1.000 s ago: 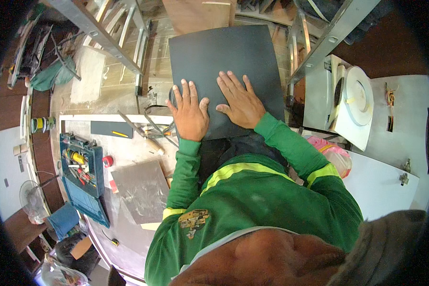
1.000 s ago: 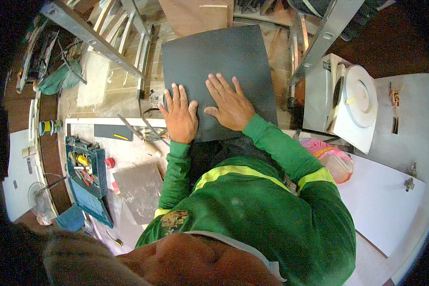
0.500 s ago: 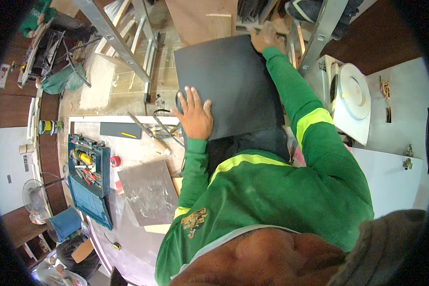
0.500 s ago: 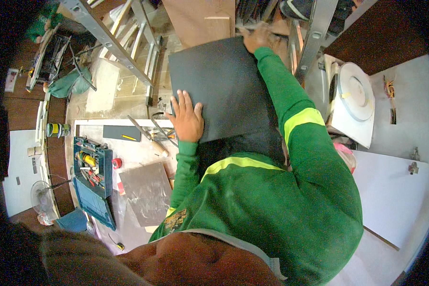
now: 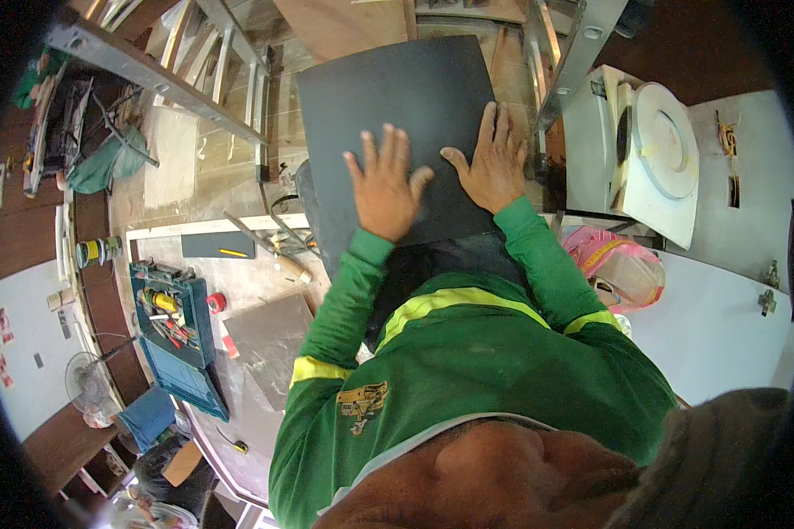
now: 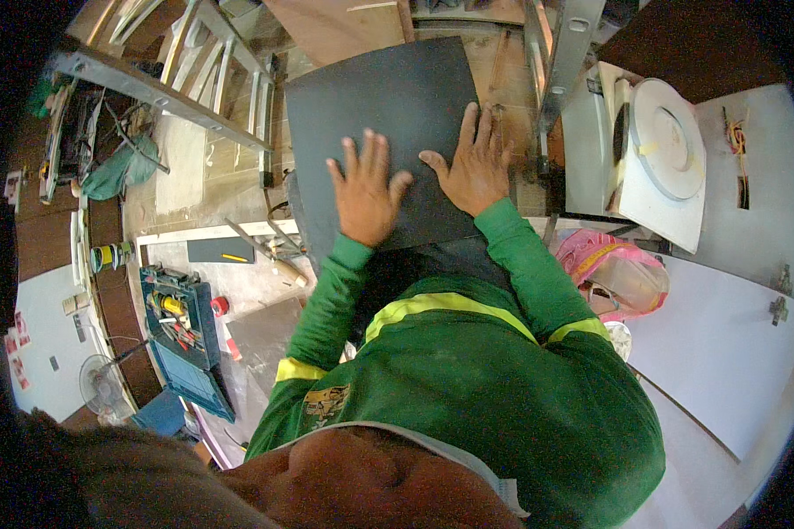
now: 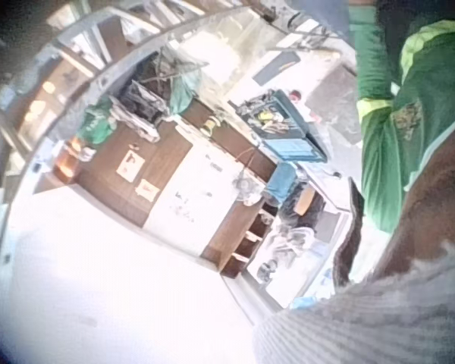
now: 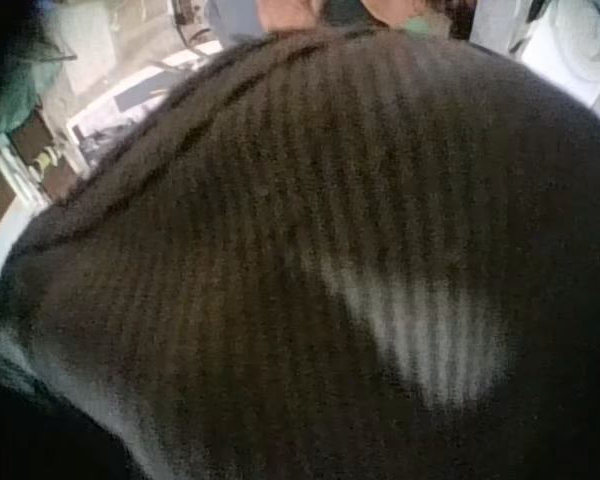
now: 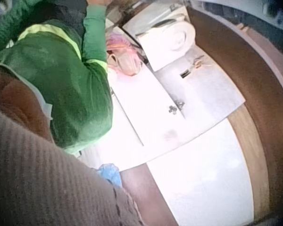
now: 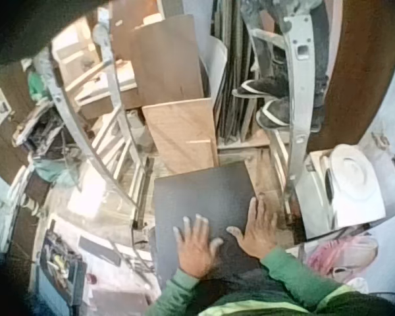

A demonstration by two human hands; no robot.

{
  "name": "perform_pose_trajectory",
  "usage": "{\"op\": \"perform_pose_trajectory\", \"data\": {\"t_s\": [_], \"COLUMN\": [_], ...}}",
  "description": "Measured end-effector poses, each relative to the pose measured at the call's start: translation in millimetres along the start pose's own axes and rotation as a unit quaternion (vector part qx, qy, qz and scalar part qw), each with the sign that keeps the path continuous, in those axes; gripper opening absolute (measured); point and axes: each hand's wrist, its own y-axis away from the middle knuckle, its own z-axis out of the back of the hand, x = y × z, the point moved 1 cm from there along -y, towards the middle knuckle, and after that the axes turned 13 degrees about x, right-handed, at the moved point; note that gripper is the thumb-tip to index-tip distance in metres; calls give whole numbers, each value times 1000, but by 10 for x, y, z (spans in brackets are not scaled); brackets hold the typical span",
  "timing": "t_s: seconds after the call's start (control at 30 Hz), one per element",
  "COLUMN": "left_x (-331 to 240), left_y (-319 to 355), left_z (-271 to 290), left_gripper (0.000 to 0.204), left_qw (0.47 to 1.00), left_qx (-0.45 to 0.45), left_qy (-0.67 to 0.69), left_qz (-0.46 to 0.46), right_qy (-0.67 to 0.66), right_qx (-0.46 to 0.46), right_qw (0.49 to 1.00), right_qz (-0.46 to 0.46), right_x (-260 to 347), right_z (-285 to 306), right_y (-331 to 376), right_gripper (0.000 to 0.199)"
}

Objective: The person aligns and fits a dark grey panel into a wooden cabinet frame. They repeatedly adjust the panel's position, checking alignment with the frame and other components. The person also handles a light-colored wooden board, positioning it within the structure.

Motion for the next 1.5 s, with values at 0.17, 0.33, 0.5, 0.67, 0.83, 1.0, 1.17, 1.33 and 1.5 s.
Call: {"op": "perform_pose_trajectory", "data": {"t_s": [0.17,0.33,0.5,0.67,0.83,1.0,1.17,1.33,1.5], "left_x": [742,1226,1297,1234,1362,1546,1527,1549,1601], "left_y": [-1079,-1992,-2170,-1436,-856,-674,-780,-744,-704], "left_z": [16,74,316,126,36,-29,-40,-30,-213], "left_gripper": [79,79,80,72,62,62,64,64,62], "left_qw": [994,980,982,977,973,971,967,957,964], "left_qx": [-67,-150,123,78,34,30,14,12,8], "left_qy": [-58,-106,15,-11,3,-11,8,48,55], "left_qz": [62,79,144,199,229,237,254,286,260], "right_qy": [-1,-28,32,51,21,71,131,140,136], "right_qx": [6,6,12,20,45,62,-4,-12,-92], "right_qw": [1000,998,999,981,942,973,986,973,947], "right_qz": [18,54,31,186,332,209,102,185,276], "right_x": [57,169,122,601,1205,1168,945,1849,1563], "right_z": [102,101,157,215,-367,-215,-67,-30,-764], "right_y": [-69,-123,-75,-23,-636,-1631,-2338,-1711,-1967], "right_gripper": [108,107,105,94,88,87,87,78,69]}}
